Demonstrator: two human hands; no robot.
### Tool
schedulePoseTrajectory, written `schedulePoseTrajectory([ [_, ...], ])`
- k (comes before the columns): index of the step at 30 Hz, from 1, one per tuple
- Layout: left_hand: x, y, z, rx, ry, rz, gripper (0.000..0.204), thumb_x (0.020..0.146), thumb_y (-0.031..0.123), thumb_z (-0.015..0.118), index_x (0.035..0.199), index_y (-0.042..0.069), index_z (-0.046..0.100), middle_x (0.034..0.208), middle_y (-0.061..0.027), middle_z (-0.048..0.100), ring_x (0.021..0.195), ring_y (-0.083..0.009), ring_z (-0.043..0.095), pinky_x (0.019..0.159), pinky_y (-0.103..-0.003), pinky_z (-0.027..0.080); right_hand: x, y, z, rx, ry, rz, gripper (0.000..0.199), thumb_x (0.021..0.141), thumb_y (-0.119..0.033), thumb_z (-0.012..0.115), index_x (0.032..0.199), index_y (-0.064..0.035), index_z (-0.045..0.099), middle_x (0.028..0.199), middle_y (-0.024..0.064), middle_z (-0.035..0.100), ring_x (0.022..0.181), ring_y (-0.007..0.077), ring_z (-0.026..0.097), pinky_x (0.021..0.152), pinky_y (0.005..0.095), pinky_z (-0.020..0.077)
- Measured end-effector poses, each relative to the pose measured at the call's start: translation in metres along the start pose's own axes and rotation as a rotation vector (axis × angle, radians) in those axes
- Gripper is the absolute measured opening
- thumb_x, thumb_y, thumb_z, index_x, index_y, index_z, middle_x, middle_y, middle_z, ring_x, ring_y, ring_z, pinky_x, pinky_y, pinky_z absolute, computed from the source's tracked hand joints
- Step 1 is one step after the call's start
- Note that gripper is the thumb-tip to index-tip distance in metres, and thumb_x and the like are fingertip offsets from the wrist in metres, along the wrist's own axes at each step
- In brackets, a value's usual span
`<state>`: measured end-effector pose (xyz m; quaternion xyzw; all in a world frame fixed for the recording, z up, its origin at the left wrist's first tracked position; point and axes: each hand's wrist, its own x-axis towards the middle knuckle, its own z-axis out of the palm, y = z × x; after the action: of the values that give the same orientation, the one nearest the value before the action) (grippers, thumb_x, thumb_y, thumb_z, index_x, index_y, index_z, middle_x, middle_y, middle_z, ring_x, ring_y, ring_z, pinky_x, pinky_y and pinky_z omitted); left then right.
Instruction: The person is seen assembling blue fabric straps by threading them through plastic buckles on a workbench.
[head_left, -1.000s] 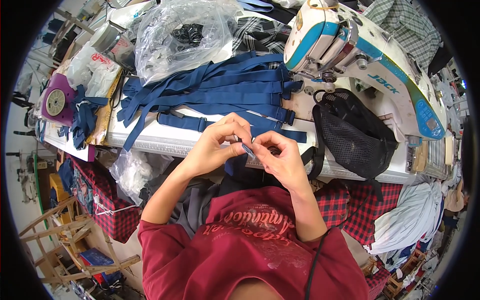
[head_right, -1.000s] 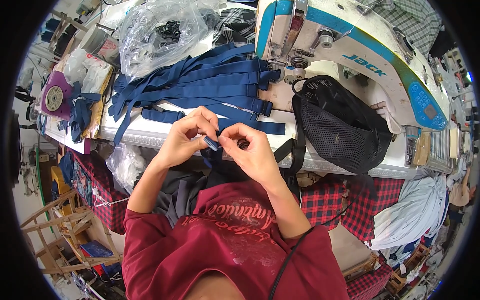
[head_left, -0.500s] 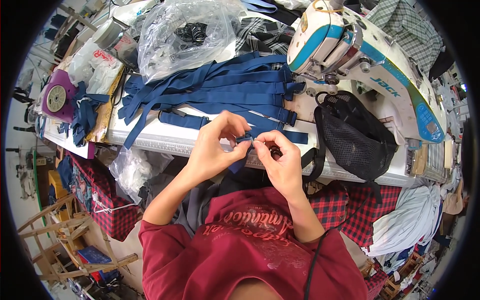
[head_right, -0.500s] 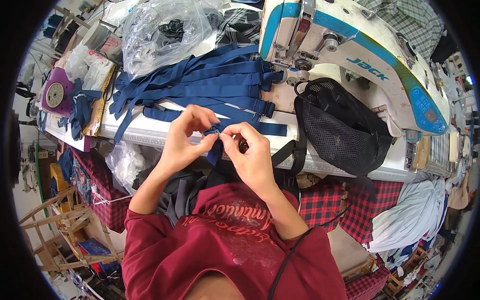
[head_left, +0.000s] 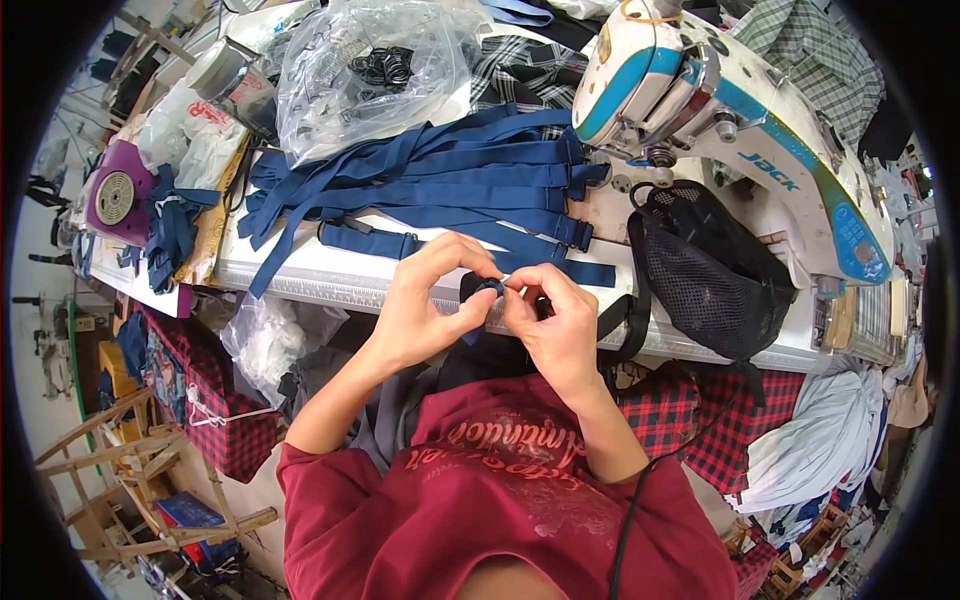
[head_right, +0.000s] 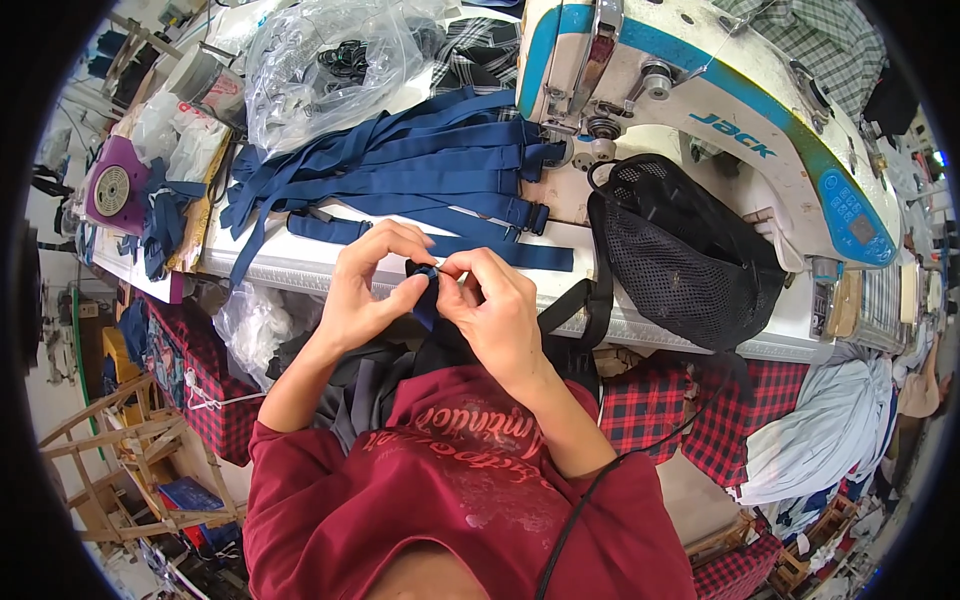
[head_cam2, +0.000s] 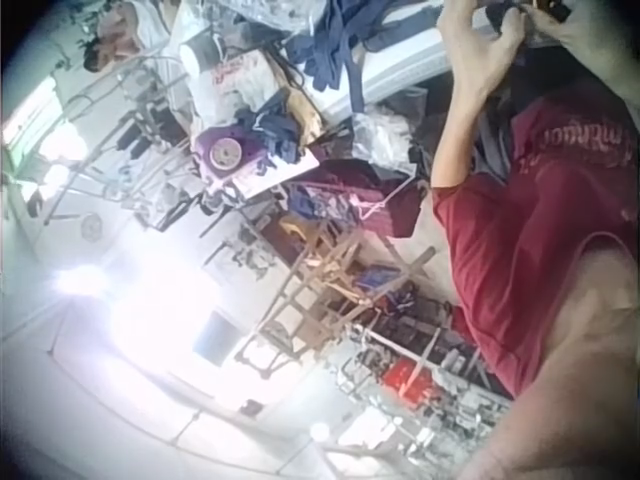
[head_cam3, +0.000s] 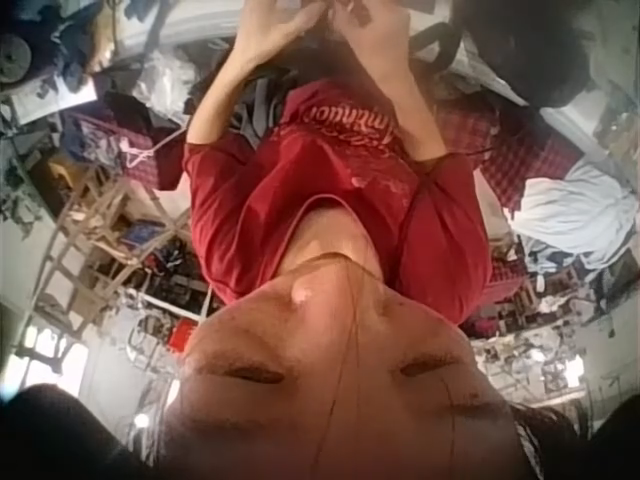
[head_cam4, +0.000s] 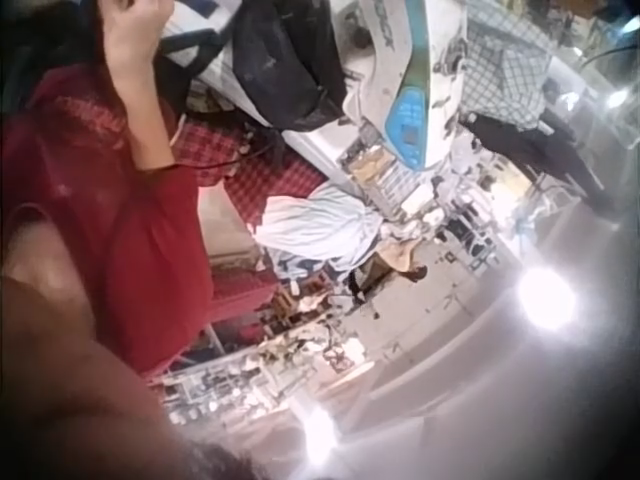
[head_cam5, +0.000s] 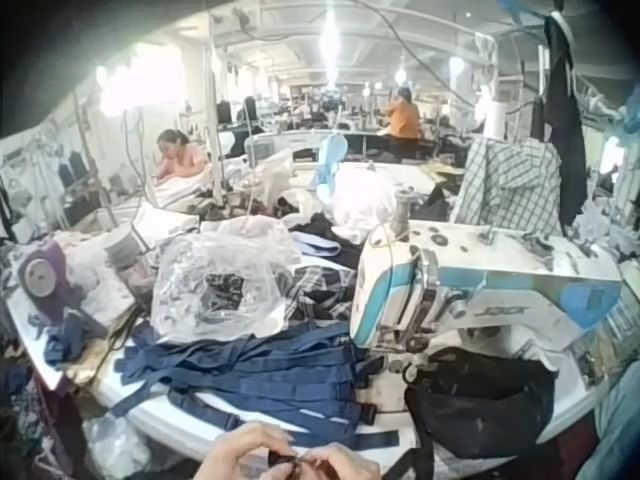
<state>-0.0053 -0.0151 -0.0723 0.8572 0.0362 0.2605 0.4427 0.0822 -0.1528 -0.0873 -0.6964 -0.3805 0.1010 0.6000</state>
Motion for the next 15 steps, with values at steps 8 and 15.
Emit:
schedulePoseTrajectory([
  [8,-0.003,0.008,0.009,0.02,0.061,-0.091,0.018,0.066,-0.008,0.06,0.082,-0.001,0.058,0.082,-0.0061,0.056,0.071,-0.0118,0.055,0.063,-0.023,0.046,-0.001,0.0,0.004,-0.193,0.017,-0.204,0.017,0.072,0.004,0.065,0.082,-0.0007,0.052,0.07,0.0079,0.055,0.051,0.0177,0.054,0.047,0.0289,0.043],
  [15,-0.005,0.005,0.006,-0.015,0.041,-0.177,0.017,0.067,-0.005,0.064,0.083,0.0,0.061,0.08,-0.0073,0.058,0.071,-0.0187,0.059,0.059,-0.026,0.048,-0.001,0.003,-0.003,0.102,-0.079,0.088,0.012,0.076,0.001,0.064,0.086,0.001,0.06,0.069,0.0034,0.061,0.054,0.0064,0.051,0.048,0.021,0.0396],
])
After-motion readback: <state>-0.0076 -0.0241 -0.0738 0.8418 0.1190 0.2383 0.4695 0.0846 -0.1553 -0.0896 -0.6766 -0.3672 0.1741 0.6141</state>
